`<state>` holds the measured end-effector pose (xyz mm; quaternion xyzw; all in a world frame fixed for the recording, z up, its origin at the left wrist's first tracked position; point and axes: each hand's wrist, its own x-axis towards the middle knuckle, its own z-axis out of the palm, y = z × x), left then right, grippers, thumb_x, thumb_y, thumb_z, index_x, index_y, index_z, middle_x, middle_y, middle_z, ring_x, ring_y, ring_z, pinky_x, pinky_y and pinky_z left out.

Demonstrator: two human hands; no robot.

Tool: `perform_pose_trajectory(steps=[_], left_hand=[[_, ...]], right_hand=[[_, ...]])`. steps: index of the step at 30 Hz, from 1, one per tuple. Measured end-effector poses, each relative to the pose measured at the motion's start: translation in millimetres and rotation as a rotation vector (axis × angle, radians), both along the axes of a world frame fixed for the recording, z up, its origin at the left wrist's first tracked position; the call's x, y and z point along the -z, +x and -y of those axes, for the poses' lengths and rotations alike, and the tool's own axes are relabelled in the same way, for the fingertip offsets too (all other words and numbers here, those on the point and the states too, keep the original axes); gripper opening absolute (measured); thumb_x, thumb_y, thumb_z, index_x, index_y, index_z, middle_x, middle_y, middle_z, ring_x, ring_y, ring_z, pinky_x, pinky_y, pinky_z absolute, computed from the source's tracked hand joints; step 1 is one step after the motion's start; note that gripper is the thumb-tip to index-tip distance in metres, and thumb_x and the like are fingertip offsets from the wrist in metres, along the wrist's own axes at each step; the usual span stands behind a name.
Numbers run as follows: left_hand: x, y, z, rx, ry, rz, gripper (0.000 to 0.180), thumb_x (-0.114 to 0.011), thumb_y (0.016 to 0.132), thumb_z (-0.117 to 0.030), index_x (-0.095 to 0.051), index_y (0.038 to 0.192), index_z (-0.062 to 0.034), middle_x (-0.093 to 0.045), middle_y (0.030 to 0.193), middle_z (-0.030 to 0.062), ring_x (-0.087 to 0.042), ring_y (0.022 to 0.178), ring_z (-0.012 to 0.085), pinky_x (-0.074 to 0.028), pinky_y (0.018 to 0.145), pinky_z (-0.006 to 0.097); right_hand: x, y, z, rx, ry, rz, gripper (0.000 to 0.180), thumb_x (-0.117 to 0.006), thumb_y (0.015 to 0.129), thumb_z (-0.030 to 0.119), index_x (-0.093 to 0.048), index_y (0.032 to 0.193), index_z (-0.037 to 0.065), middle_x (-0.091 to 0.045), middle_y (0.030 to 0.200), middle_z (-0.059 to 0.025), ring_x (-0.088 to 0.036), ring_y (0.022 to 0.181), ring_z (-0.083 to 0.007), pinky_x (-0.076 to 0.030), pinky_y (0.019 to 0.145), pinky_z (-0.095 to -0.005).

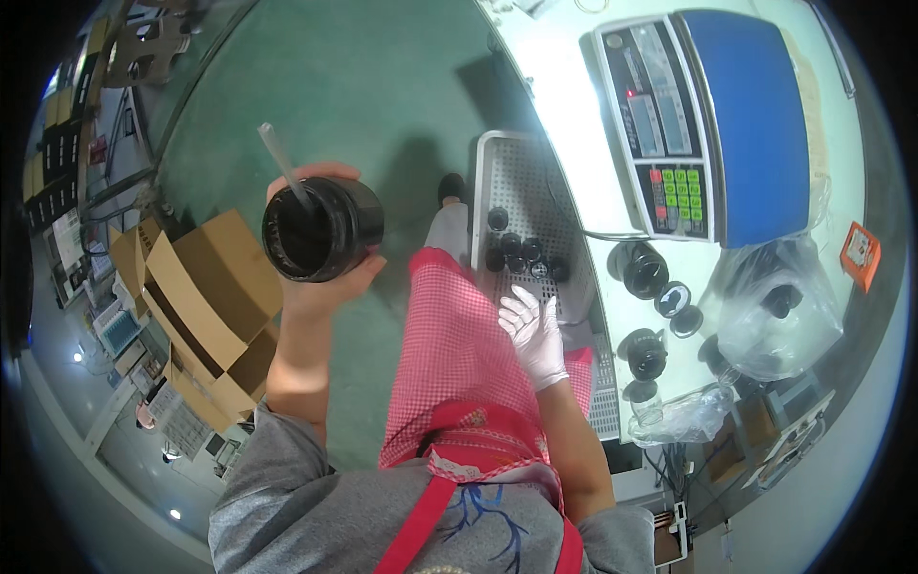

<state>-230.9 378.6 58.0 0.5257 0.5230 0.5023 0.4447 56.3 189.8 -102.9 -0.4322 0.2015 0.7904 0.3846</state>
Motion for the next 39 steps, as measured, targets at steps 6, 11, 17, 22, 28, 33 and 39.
perform_pose_trajectory(steps=[6,11,17,22,28,33,39], left_hand=[[54.7,35.9,32.5,0.107,0.097,-0.197,0.08,-0.091,0.06,-0.005,-0.052,0.129,0.0001,-0.063,0.118,0.0075,-0.065,0.098,0.0135,-0.053,0.088,0.028],[91.6,67.9,74.7,0.125,0.144,-0.095,0.077,-0.092,0.057,-0.005,-0.056,0.125,-0.0008,-0.063,0.118,0.0068,-0.065,0.099,0.014,-0.053,0.088,0.029],[101.7,77.4,148.2,0.095,0.236,-0.14,0.075,-0.092,0.055,-0.004,-0.059,0.123,-0.0038,-0.061,0.118,0.0059,-0.063,0.103,0.0159,-0.053,0.091,0.031],[82.3,68.2,255.4,-0.018,0.236,-0.225,0.077,-0.092,0.056,-0.006,-0.057,0.125,-0.0042,-0.061,0.117,0.0059,-0.064,0.104,0.017,-0.052,0.094,0.032],[59.4,37.5,367.2,-0.089,0.056,0.029,0.071,-0.088,0.061,-0.009,-0.056,0.124,-0.0039,-0.065,0.115,0.0072,-0.064,0.1,0.0152,-0.053,0.088,0.032],[49.0,5.2,433.4,-0.184,0.099,-0.021,0.063,-0.086,0.063,-0.009,-0.057,0.119,-0.0036,-0.064,0.115,0.006,-0.063,0.097,0.0143,-0.052,0.088,0.031],[63.3,-20.1,460.1,-0.289,-0.023,0.04,0.064,-0.085,0.063,-0.009,-0.057,0.119,-0.004,-0.064,0.114,0.005,-0.062,0.097,0.0134,-0.052,0.088,0.031]], right_hand=[[49.2,29.6,37.9,0.078,0.055,-0.03,0.069,-0.034,0.107,0.057,-0.051,0.141,0.0,-0.069,0.119,-0.0182,-0.068,0.106,-0.0262,-0.056,0.095,-0.0388],[93.6,56.0,71.8,-0.027,0.227,0.154,0.068,-0.032,0.108,0.055,-0.049,0.142,0.0,-0.069,0.117,-0.0154,-0.067,0.107,-0.0228,-0.053,0.097,-0.0345],[111.3,49.7,116.1,-0.409,0.581,0.77,0.05,-0.04,0.111,0.04,-0.051,0.144,0.004,-0.068,0.123,-0.0106,-0.061,0.114,-0.0177,-0.045,0.107,-0.0348],[106.2,30.0,151.8,-0.333,0.766,0.921,0.048,-0.046,0.11,0.031,-0.043,0.149,0.003,-0.066,0.126,-0.0138,-0.06,0.121,-0.0221,-0.041,0.112,-0.0369],[131.5,0.2,172.4,-0.614,0.766,1.55,0.056,-0.049,0.106,0.027,-0.032,0.155,0.006,-0.07,0.121,-0.0197,-0.067,0.109,-0.038,-0.05,0.097,-0.0451],[144.7,-43.1,187.2,-0.406,0.751,1.564,0.058,-0.05,0.107,0.026,-0.029,0.156,0.004,-0.068,0.097,-0.0159,-0.066,0.089,-0.0345,-0.051,0.085,-0.0438],[143.7,-50.4,176.9,-0.266,0.632,1.609,0.046,-0.054,0.106,0.022,-0.042,0.146,0.003,-0.06,0.084,-0.0119,-0.059,0.076,-0.0259,-0.049,0.075,-0.0396]])
